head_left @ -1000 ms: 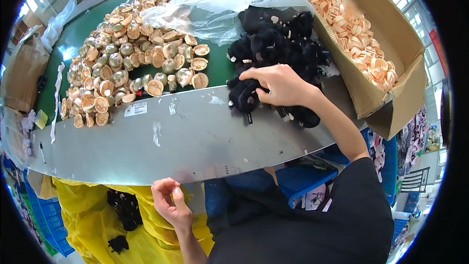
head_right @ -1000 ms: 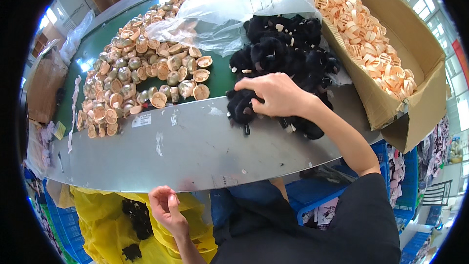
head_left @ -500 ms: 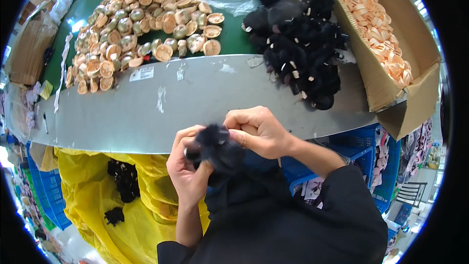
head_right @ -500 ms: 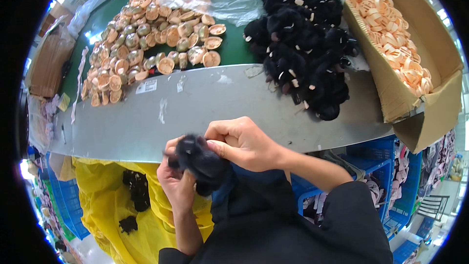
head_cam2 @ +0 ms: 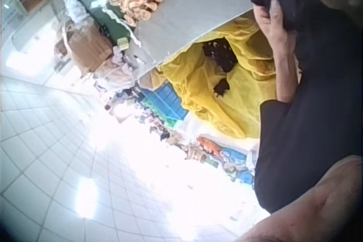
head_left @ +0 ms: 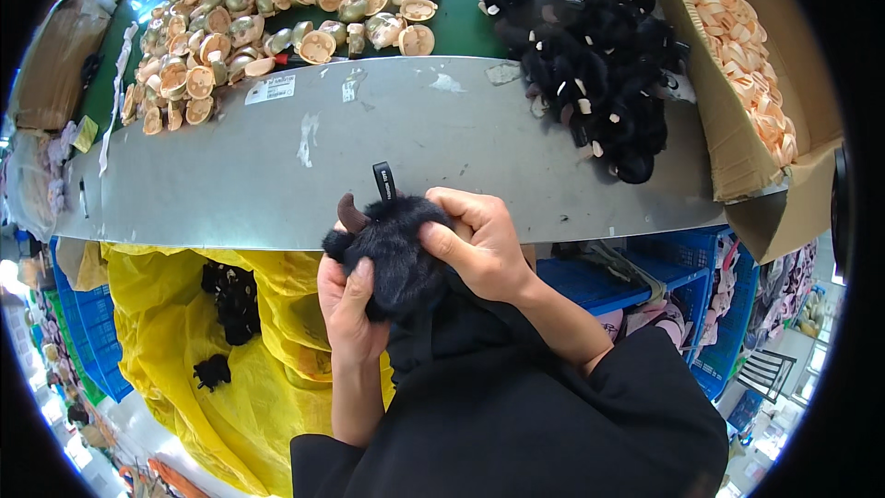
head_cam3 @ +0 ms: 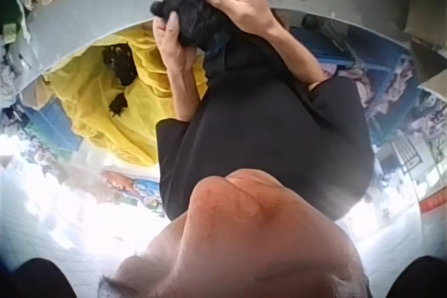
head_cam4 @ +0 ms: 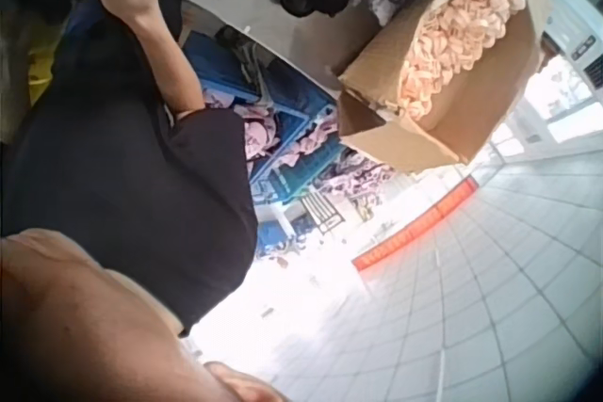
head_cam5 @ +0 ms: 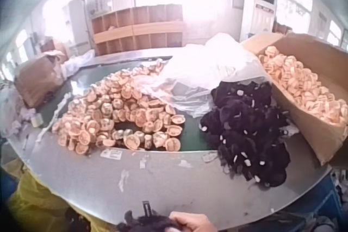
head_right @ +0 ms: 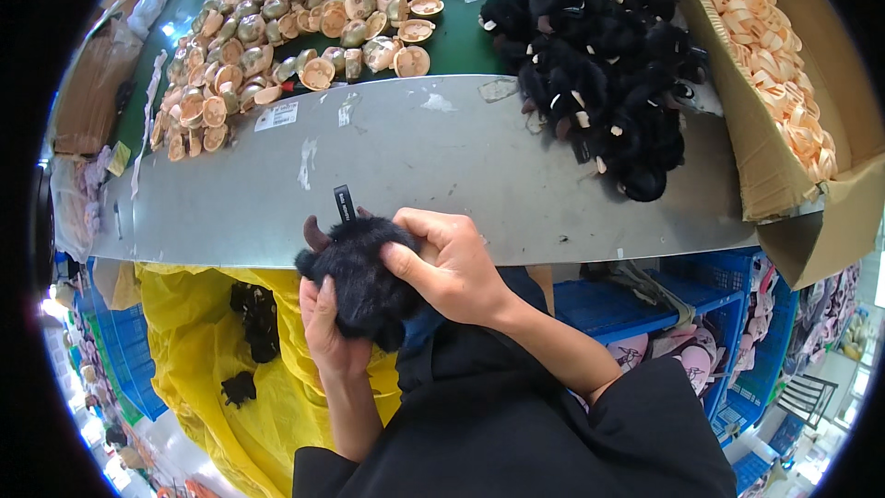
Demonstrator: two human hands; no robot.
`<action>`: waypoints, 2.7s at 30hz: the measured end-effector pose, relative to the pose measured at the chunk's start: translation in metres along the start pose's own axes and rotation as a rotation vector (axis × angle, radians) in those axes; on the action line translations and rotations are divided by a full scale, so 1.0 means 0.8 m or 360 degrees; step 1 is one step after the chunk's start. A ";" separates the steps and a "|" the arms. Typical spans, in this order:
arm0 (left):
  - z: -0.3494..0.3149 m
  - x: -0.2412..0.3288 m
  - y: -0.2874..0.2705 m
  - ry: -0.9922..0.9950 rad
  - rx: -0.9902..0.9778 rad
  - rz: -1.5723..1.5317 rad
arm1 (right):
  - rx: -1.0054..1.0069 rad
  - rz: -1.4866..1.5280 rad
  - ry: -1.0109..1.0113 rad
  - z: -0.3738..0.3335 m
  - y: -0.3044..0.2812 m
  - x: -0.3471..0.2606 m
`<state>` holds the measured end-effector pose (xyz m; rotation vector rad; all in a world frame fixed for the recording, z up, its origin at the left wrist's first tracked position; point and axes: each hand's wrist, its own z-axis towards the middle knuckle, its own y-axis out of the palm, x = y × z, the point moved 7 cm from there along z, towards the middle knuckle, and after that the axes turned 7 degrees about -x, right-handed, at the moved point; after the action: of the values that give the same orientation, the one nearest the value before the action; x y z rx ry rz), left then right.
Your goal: The person repeatedly picks up small black plush keychains and round wooden discs from a metal worktable, inserts the discs into the plush items, and places the assembled units back on the table. The process is repeated continuously with no visible packaging or final destination shown.
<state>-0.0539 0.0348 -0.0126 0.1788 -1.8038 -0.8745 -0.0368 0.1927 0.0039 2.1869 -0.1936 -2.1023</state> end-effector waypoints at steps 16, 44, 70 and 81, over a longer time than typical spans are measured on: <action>-0.050 0.071 0.038 0.1249 0.0098 0.2006 | 0.0328 -0.0052 0.0059 -0.006 0.013 0.029; -0.013 -0.004 -0.021 0.0032 0.0378 -0.0376 | 0.0112 0.1285 0.0226 -0.032 0.021 0.047; -0.026 -0.008 -0.019 -0.0069 0.0366 -0.0302 | -0.0205 0.0720 0.0248 -0.042 0.044 -0.006; -0.031 -0.008 -0.004 -0.0163 0.0232 -0.0283 | 0.0020 0.0235 -0.0072 -0.035 0.035 0.000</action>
<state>-0.0308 0.0242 -0.0159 0.3993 -1.9710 -0.8898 -0.0091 0.1648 0.0092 2.0635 -0.3611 -2.0766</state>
